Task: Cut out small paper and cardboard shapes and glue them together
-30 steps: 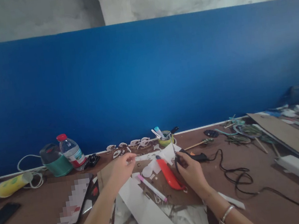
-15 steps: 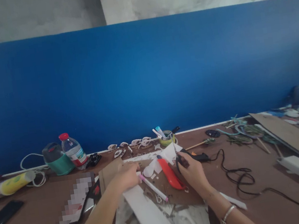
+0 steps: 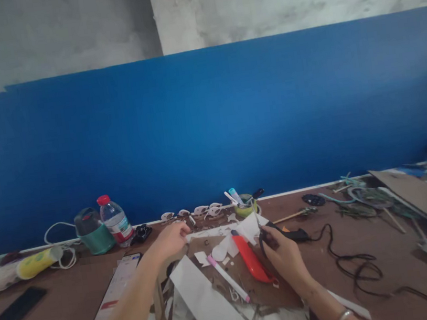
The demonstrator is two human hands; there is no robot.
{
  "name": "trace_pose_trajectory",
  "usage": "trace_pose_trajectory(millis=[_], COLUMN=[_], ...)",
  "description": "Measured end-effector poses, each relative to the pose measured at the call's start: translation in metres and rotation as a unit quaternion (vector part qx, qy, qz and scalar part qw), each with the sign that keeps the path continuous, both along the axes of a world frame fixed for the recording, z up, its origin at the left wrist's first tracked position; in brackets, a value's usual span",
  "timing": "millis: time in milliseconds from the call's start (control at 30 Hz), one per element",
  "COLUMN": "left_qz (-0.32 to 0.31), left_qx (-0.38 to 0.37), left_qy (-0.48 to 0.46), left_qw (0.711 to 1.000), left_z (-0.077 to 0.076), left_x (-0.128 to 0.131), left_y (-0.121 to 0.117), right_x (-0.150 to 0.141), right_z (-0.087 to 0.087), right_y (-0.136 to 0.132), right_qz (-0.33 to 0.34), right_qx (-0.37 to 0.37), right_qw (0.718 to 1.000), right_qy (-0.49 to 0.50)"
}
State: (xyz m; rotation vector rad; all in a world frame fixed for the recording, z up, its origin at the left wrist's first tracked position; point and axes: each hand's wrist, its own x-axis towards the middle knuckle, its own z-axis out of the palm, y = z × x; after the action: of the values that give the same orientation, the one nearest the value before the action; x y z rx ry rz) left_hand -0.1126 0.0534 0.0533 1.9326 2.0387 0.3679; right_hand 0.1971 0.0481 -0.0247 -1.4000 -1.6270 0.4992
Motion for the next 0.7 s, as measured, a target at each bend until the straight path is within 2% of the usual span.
trace_pose_trajectory(millis=[133,267,400,567,700], left_qz=[0.007,0.011,0.003,0.046,0.063], left_qx=[-0.006,-0.032,-0.030,-0.013,-0.015], left_qy=[0.021,0.035,0.040,0.076,0.096], left_qw=[1.000,0.999,0.999,0.996,0.993], left_z=[0.003,-0.005,-0.015,-0.023,-0.027], left_x=[-0.026,-0.032,-0.017,0.008,0.017], left_y=[0.004,-0.002,-0.010,-0.019,-0.020], right_x=[0.001,0.001,0.002,0.003,0.002], right_z=[-0.001,-0.002,-0.002,-0.001,0.000], right_y=[0.001,0.001,0.001,0.001,0.000], right_qz=[0.001,0.002,0.006,0.010,0.011], right_qx=[0.000,0.003,0.002,-0.003,0.004], right_qw=[1.000,1.000,1.000,1.000,1.000], right_qy=[-0.009,-0.018,-0.024,-0.029,-0.026])
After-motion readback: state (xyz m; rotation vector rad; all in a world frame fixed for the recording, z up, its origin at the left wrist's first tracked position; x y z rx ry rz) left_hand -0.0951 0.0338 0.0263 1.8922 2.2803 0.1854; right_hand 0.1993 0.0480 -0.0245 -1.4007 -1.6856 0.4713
